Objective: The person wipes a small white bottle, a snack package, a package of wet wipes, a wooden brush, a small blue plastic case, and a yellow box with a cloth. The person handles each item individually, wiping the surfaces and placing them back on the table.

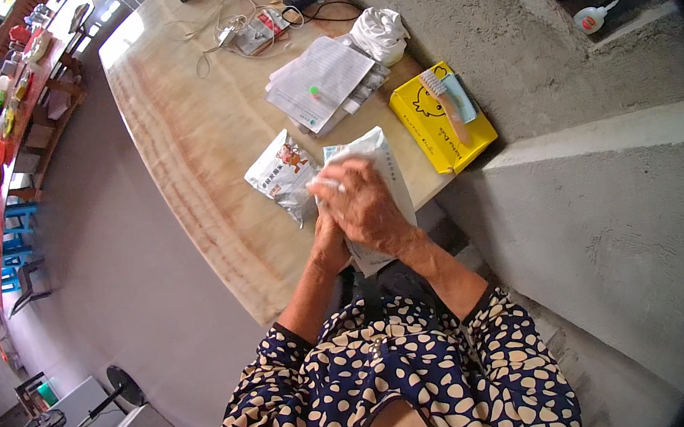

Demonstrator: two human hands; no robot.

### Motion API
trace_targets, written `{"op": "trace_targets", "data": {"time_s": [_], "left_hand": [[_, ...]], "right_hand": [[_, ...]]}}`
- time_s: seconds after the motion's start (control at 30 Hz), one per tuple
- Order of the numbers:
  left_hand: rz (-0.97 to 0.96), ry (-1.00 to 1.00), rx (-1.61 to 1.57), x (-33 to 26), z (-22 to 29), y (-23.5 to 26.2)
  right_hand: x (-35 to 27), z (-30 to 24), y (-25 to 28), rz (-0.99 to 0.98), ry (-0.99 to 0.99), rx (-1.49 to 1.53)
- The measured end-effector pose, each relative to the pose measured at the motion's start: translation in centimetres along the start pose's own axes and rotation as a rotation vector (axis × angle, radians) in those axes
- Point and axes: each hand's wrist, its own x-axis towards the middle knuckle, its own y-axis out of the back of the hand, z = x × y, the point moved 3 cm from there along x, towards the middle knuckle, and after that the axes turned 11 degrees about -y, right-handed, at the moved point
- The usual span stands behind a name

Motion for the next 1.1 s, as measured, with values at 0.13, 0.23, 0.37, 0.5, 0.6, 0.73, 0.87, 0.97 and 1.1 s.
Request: {"op": "trace_targets", "data": {"time_s": [0.13, 0.23, 0.37, 0.5, 0.6, 0.73, 0.87, 0.97, 1.1], "left_hand": [[0.132, 0.328, -0.311, 0.2, 3.9, -2.8], [0.019, 0.266, -0.317, 0.5, 3.6, -2.6], [0.112, 0.147, -0.319, 1.1, 3.9, -2.0], [0.171, 0.147, -0.450, 1.6, 4.4, -0.6], [0.132, 0.158, -0.471, 1.7, 5.3, -0.7], [0.089, 0.171, -0.432, 1.3, 6.2, -2.4], [0.091, 0.151, -0.444, 1.1, 6.4, -3.0], [0.111, 0.142, -0.510, 1.6, 5.8, -2.2], [0.156, 0.098, -0.489, 1.4, 6.8, -1.7]], "right_hand": [[2.9, 0.1, 0.7, 0.159, -0.130, -0.119], [3.8, 0.3, 0.7, 0.171, -0.246, -0.129], [2.6, -1.4, 1.0, 0.125, -0.111, -0.119], [-1.8, -3.3, 1.2, 0.075, -0.068, -0.071], [-3.4, -3.2, 1.8, 0.092, 0.000, -0.112], [0.4, -1.9, 3.5, 0.166, -0.062, -0.173], [2.3, -0.5, 4.9, 0.190, -0.180, -0.212], [0.1, 0.2, 5.0, 0.141, -0.200, -0.208], [-5.3, -0.4, 5.3, 0.047, -0.188, -0.256]]}}
